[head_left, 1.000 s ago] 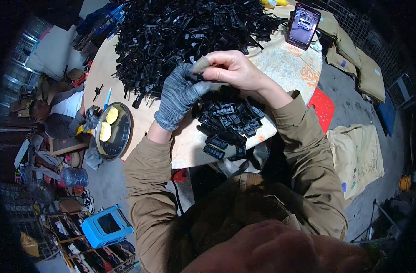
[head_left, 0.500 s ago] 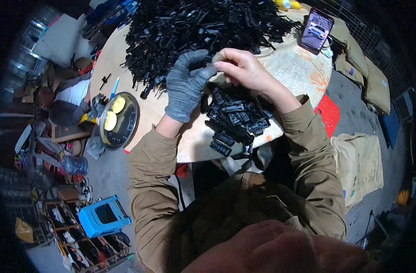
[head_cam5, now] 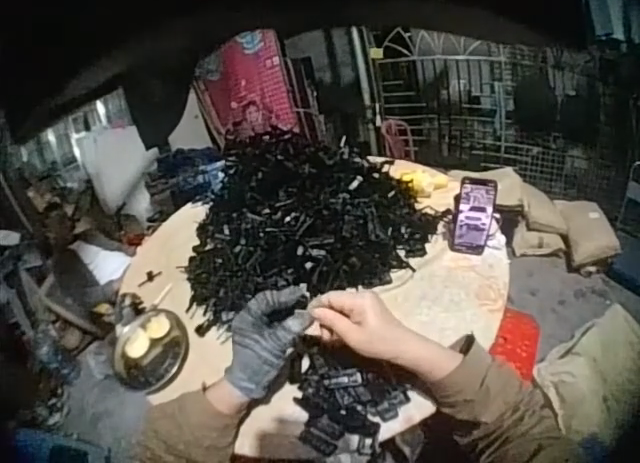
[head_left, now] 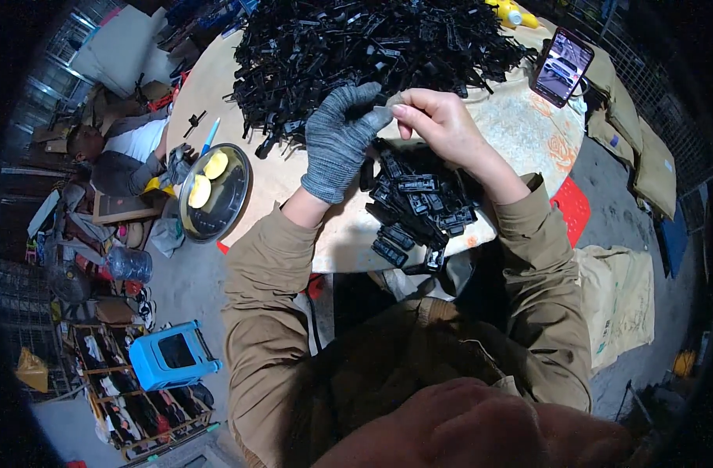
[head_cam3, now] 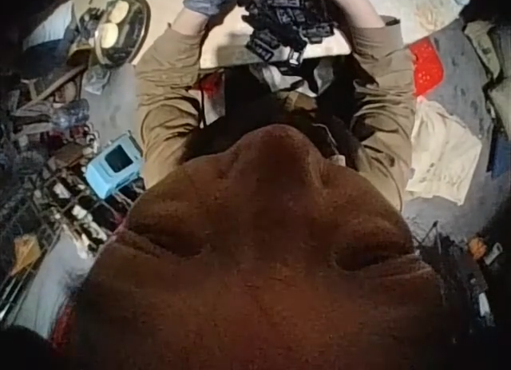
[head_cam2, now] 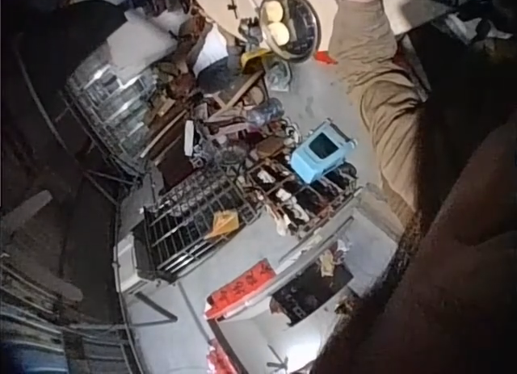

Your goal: Packaging small black plastic components into a bag on a production floor.

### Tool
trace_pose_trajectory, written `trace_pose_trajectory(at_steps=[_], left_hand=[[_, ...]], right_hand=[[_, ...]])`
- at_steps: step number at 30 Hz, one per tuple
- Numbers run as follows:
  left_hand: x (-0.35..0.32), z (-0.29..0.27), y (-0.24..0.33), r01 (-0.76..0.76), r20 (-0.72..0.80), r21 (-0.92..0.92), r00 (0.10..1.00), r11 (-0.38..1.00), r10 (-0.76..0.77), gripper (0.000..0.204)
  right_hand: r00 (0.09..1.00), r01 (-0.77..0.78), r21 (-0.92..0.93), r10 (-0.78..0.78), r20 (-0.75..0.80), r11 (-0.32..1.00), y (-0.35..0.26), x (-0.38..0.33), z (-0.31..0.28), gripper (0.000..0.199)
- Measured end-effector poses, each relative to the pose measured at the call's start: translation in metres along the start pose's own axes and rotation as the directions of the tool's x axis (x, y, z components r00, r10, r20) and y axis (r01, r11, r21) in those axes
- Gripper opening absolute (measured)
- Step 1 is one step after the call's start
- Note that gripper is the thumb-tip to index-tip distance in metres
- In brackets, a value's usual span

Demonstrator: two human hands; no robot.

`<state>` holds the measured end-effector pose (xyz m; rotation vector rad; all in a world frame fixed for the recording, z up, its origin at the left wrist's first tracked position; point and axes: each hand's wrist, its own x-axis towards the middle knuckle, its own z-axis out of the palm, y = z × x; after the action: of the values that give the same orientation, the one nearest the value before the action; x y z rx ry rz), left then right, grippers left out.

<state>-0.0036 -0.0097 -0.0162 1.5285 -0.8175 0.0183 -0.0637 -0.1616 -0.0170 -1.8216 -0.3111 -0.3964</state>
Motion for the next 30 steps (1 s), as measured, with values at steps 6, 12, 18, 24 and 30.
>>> trace_pose_trajectory(at_steps=[6, 12, 18, 24, 30], left_hand=[[0.0, -0.003, 0.0, 0.093, 0.008, -0.16, 0.996, 0.983, -0.093, 0.03], [-0.002, -0.004, 0.006, -0.096, -0.003, 0.003, 0.995, 0.995, 0.096, 0.022], [0.0, 0.0, 0.003, -0.113, -0.024, 0.036, 0.993, 0.993, 0.113, 0.024], [0.008, -0.01, 0.01, 0.171, 0.106, -0.556, 0.985, 0.814, -0.134, 0.037], [0.005, -0.01, 0.008, 0.358, 0.299, -0.623, 0.931, 0.695, -0.211, 0.038]], right_hand=[[0.99, 0.119, -0.192, -0.13, -0.047, 0.974, -0.003, -0.003, 0.004, 0.015], [1.0, -0.019, 0.044, 0.02, -0.015, 0.999, -0.001, -0.003, 0.004, 0.019], [0.993, -0.119, 0.145, 0.116, 0.033, 0.982, 0.004, -0.001, 0.006, 0.02], [0.977, 0.116, -0.184, -0.146, -0.158, 0.976, -0.002, 0.0, -0.005, 0.021], [0.939, 0.249, -0.115, -0.269, -0.214, 0.962, -0.004, -0.002, -0.006, 0.015]])
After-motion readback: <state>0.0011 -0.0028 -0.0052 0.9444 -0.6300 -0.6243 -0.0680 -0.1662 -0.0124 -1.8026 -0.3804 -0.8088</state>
